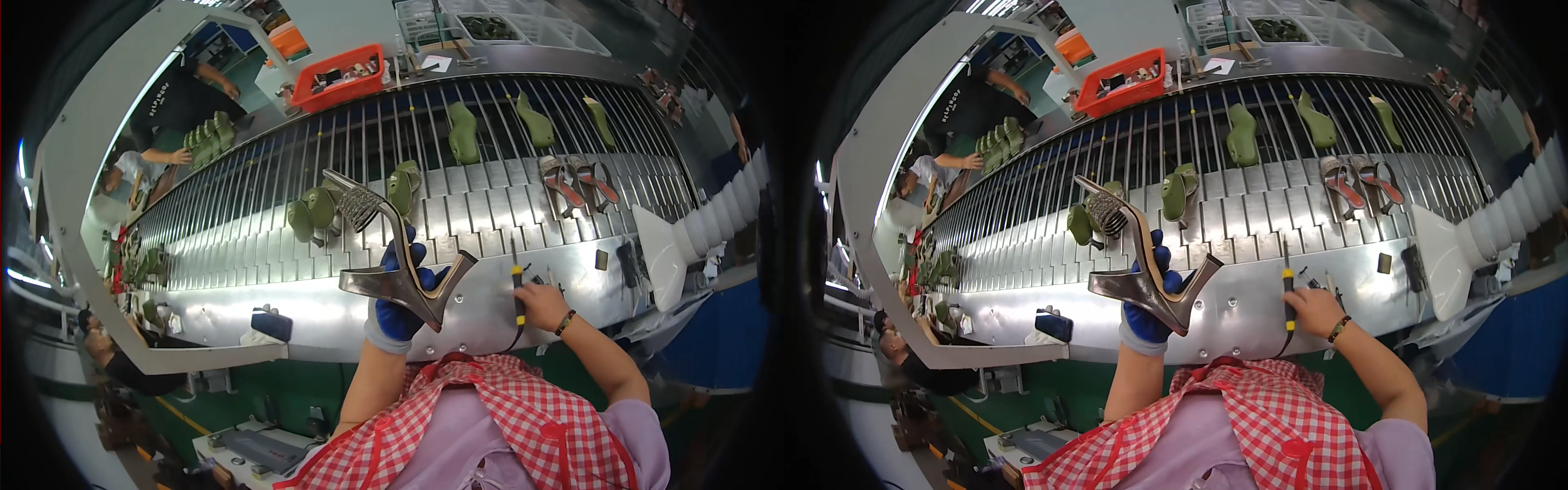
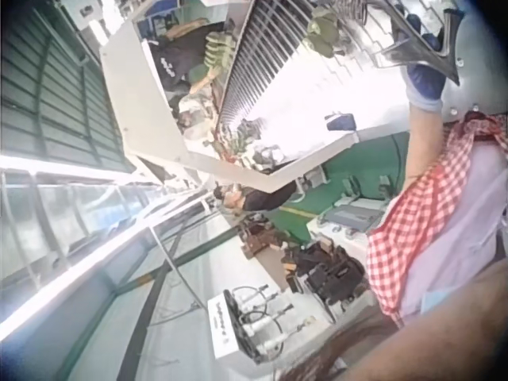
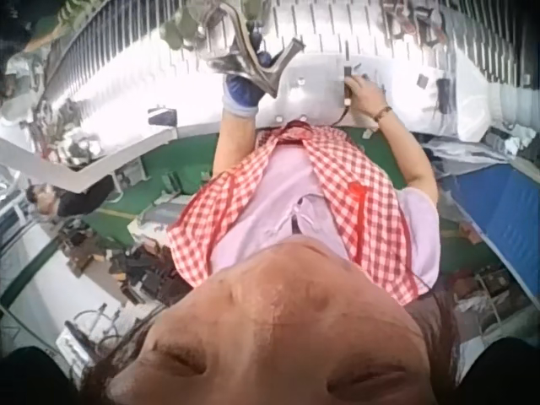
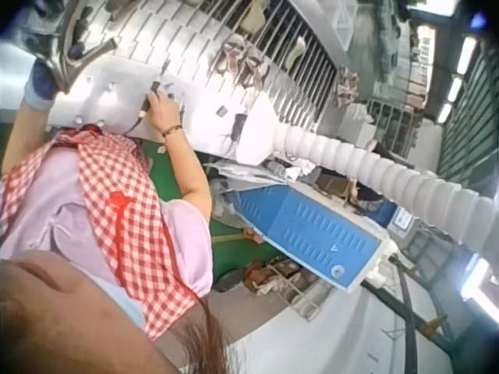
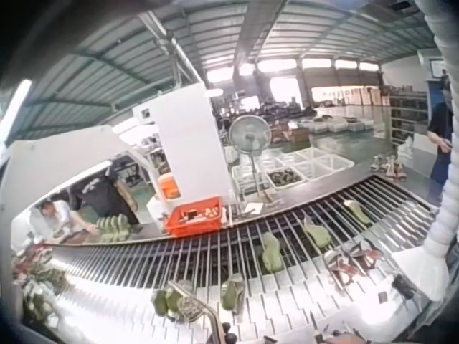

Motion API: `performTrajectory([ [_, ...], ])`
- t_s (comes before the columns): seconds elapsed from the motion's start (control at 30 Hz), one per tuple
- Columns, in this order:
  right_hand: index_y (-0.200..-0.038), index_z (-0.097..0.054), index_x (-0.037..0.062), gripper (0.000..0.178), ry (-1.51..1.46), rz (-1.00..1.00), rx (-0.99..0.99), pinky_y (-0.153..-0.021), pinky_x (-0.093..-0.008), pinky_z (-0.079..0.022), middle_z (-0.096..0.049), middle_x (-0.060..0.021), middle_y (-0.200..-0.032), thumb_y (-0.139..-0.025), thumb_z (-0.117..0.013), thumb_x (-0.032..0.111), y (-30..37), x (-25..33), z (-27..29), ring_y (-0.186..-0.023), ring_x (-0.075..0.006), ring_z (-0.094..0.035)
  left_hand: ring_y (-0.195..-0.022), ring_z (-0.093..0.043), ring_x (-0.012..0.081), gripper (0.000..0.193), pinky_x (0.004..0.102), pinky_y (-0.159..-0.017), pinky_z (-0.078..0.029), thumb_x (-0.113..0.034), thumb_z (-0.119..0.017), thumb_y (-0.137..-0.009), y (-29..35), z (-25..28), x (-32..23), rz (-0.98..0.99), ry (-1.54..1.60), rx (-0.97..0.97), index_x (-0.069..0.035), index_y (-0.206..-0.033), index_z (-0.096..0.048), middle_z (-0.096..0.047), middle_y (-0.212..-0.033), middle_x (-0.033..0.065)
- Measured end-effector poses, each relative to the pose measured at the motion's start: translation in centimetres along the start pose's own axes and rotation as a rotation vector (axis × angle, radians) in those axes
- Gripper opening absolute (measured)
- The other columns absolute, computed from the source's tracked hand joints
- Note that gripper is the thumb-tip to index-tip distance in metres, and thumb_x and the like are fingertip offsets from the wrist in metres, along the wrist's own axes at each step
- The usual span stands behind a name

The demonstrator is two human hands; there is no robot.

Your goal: The person assembles green high-heeled shoes on a factory conveyor belt. They pick up shoe components, attach a silver metallic strap to the heel, and use a screwdriver to tighten the strap. The person handles the shoes one at a time, inspecting the fit before placing them back on the line.

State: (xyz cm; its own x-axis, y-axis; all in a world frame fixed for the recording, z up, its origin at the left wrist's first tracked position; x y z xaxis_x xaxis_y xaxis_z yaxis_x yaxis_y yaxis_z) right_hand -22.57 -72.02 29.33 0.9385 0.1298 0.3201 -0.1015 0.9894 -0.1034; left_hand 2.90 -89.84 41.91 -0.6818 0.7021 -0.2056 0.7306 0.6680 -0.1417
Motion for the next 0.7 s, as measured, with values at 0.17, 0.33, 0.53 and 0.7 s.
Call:
performTrajectory([
  [0.17,-0.116,-0.044,0.0045,0.036,-0.629,-0.131,-0.838,-0.063,-0.0314,-0.049,-0.053,-0.0061,-0.08,-0.081,-0.056,0.004,-4.0,1.8,8.5,-0.07,-0.0191,-0.06,-0.096,-0.066,0.0325,0.047,0.0473,-0.095,-0.05,-0.025,-0.042,-0.099,-0.4,-0.1,-0.1,-0.069,-0.071,-0.015,-0.012,-0.143,-0.035,-0.059,-0.126,0.012],
  [0.33,-0.112,-0.041,0.0089,0.038,-1.397,0.141,-1.243,-0.058,-0.0306,-0.045,-0.046,-0.0057,-0.076,-0.086,-0.061,0.028,-7.6,7.3,16.8,-0.063,-0.0142,-0.048,-0.081,-0.068,0.0293,0.042,0.0507,-0.089,-0.053,-0.017,-0.058,-0.092,-1.2,-1.0,0.5,-0.094,-0.196,-0.197,-0.017,-0.132,-0.047,-0.063,-0.114,0.0113],
  [0.53,-0.105,-0.044,0.0056,0.036,-1.286,0.004,-1.273,-0.049,-0.0223,-0.04,-0.047,-0.0045,-0.077,-0.088,-0.064,0.031,-7.0,10.7,20.0,-0.058,-0.011,-0.046,-0.088,-0.068,0.0312,0.044,0.057,-0.097,-0.044,-0.027,-0.042,-0.099,-0.4,-0.2,0.3,-0.117,-0.257,-0.121,-0.013,-0.141,-0.039,-0.06,-0.122,0.0112],
  [0.7,-0.105,-0.056,0.0013,0.035,-0.874,0.073,-0.918,-0.053,-0.0266,-0.044,-0.059,-0.0068,-0.073,-0.084,-0.066,0.027,-5.3,14.1,19.1,-0.055,-0.014,-0.055,-0.081,-0.067,0.0275,0.04,0.0513,-0.087,-0.054,-0.018,-0.058,-0.093,0.2,-2.1,0.5,-0.146,-0.288,-0.215,-0.013,-0.13,-0.046,-0.061,-0.112,0.012],
])
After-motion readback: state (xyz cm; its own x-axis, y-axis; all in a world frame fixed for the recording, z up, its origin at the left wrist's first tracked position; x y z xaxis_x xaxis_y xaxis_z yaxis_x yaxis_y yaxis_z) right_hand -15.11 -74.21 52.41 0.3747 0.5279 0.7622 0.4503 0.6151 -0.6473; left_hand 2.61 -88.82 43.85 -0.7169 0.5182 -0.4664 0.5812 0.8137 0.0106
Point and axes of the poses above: each hand's wrist, its own y-axis away from the middle knuckle, its own z-axis out of the back of the hand, x = y × z, the point moved 1 cm from there along -y, towards the middle knuckle
